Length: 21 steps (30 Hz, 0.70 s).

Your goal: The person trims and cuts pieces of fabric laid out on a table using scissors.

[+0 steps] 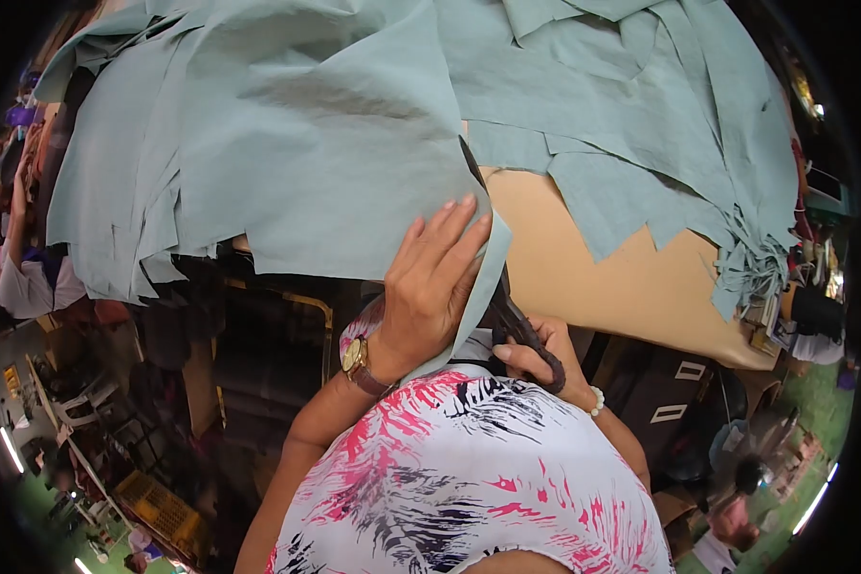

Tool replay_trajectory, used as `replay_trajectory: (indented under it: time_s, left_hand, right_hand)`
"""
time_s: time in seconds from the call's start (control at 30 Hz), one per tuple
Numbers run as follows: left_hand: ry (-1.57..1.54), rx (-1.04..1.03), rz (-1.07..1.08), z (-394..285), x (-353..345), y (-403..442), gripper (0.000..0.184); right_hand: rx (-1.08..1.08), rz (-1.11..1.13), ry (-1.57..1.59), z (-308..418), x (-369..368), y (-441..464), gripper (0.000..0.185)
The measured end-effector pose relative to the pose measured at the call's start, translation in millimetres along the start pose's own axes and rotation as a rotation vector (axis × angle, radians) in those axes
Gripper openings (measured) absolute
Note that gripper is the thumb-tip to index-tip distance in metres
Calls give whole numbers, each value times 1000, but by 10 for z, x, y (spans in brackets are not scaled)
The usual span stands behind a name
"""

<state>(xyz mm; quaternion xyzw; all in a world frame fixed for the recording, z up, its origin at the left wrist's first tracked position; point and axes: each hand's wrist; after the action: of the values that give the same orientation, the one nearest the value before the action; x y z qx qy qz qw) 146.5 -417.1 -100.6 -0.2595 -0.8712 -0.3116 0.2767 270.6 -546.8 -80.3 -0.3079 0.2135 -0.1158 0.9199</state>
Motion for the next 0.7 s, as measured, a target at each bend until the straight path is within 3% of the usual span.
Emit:
replay_trajectory:
  time_s: [0.7]
  left_hand:
    - [-63, 10, 0, 0, 67, -32, 33]
  right_hand:
    - [4, 58, 12, 33, -36, 93, 16]
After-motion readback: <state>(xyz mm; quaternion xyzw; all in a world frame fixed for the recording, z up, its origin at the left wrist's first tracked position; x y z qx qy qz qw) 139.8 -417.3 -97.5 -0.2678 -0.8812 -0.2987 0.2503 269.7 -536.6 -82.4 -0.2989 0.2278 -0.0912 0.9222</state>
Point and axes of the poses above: each hand's wrist, its own y-axis towards the middle knuckle, its own x-axis out of the back of the hand, z = x × y, and after that the axes turned 6 degrees about y, right-handed
